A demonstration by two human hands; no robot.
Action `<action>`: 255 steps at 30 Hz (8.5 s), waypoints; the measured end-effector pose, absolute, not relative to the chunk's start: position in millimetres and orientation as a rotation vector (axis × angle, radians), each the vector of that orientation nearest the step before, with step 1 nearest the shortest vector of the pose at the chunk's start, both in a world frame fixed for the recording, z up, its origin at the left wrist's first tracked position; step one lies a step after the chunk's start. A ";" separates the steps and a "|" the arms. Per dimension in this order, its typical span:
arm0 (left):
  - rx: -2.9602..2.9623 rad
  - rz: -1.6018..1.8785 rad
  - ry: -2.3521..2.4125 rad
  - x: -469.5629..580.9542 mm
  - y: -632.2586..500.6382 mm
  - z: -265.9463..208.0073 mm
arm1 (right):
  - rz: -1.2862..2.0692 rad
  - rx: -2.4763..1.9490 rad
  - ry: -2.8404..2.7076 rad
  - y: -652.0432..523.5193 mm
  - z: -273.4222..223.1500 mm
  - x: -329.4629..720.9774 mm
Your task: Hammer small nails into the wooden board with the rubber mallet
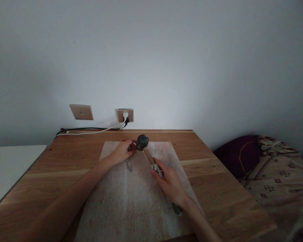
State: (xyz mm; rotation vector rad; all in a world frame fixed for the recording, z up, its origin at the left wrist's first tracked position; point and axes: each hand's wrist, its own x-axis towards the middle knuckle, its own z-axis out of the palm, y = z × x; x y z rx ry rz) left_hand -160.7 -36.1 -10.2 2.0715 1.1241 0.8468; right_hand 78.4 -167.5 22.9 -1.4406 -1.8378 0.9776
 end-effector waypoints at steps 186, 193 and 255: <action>2.649 0.494 0.971 -189.3 -81.1 20.0 | 1.054 -1.395 -1.741 -159.2 21.8 50.0; 2.944 0.349 0.848 -157.9 -104.5 10.1 | 1.072 -1.375 -1.692 -160.7 22.5 60.1; 2.254 0.108 1.938 -218.5 -165.7 24.3 | 0.492 -1.563 -1.998 -224.7 1.5 47.7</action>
